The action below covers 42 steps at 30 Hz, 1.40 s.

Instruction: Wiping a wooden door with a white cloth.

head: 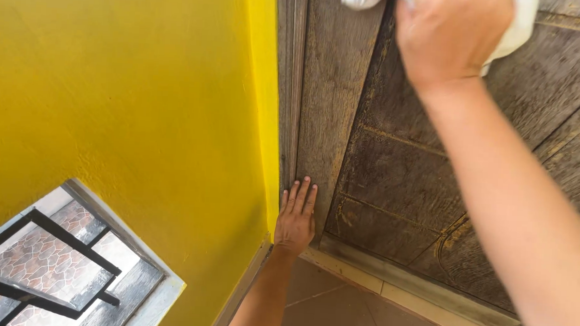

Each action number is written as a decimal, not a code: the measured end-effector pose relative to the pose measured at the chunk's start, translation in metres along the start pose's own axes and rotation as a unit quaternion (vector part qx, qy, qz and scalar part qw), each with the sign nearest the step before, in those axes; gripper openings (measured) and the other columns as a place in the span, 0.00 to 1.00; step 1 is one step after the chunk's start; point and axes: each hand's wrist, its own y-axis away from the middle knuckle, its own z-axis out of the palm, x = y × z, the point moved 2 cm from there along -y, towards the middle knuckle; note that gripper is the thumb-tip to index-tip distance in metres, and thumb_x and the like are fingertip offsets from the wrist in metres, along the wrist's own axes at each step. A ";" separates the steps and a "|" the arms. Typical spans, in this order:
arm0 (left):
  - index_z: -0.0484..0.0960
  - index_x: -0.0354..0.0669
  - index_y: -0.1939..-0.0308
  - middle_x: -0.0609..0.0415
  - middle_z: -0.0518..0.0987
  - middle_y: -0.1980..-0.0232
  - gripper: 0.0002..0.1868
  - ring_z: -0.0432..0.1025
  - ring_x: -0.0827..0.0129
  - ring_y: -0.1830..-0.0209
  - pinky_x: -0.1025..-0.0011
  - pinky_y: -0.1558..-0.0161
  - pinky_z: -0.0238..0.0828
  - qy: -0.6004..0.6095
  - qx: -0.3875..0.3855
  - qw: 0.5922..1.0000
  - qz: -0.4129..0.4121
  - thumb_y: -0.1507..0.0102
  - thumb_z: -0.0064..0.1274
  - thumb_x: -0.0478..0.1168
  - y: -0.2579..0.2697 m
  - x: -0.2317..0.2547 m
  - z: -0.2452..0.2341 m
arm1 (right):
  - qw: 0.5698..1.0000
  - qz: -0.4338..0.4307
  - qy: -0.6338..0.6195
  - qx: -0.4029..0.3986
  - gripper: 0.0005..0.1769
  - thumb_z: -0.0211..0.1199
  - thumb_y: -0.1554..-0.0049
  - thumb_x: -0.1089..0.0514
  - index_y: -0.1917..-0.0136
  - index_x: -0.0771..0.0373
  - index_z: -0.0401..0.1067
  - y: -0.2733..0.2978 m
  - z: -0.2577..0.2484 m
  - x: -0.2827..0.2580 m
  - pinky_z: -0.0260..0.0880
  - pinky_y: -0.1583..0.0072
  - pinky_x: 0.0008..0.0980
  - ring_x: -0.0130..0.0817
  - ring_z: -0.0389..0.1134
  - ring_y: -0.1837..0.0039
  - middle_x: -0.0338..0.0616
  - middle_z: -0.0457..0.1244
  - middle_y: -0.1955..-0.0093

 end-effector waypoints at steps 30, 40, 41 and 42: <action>0.65 0.44 0.24 0.47 0.68 0.27 0.42 0.66 0.50 0.29 0.58 0.30 0.66 0.072 0.162 0.979 -0.098 0.44 0.46 0.20 -0.009 -0.037 -0.043 | 0.980 0.104 -0.143 -0.087 0.12 0.66 0.40 0.55 0.44 0.41 0.84 0.153 -0.012 -0.139 0.66 0.54 0.34 0.35 0.66 0.49 0.37 0.69 0.34; 0.57 0.37 0.21 0.42 0.58 0.20 0.40 0.57 0.44 0.23 0.53 0.25 0.56 0.065 0.119 0.987 -0.090 0.40 0.46 0.24 -0.002 -0.029 -0.032 | 0.874 -0.046 -0.309 -0.373 0.14 0.62 0.52 0.57 0.52 0.51 0.82 0.383 -0.033 -0.289 0.71 0.45 0.38 0.40 0.66 0.41 0.36 0.64 0.32; 0.55 0.35 0.21 0.39 0.55 0.19 0.38 0.54 0.40 0.21 0.51 0.24 0.54 0.062 0.124 0.987 -0.079 0.36 0.46 0.26 -0.002 -0.025 -0.032 | 0.867 -0.048 -0.319 -0.379 0.15 0.62 0.54 0.58 0.53 0.51 0.82 0.392 -0.034 -0.294 0.71 0.44 0.38 0.41 0.67 0.40 0.37 0.66 0.35; 0.55 0.35 0.21 0.39 0.55 0.19 0.38 0.54 0.40 0.21 0.51 0.24 0.54 0.064 0.127 0.987 -0.072 0.36 0.46 0.26 -0.003 -0.022 -0.031 | 0.870 -0.046 -0.313 -0.377 0.15 0.62 0.54 0.58 0.53 0.51 0.82 0.393 -0.034 -0.294 0.71 0.44 0.38 0.41 0.67 0.40 0.37 0.66 0.35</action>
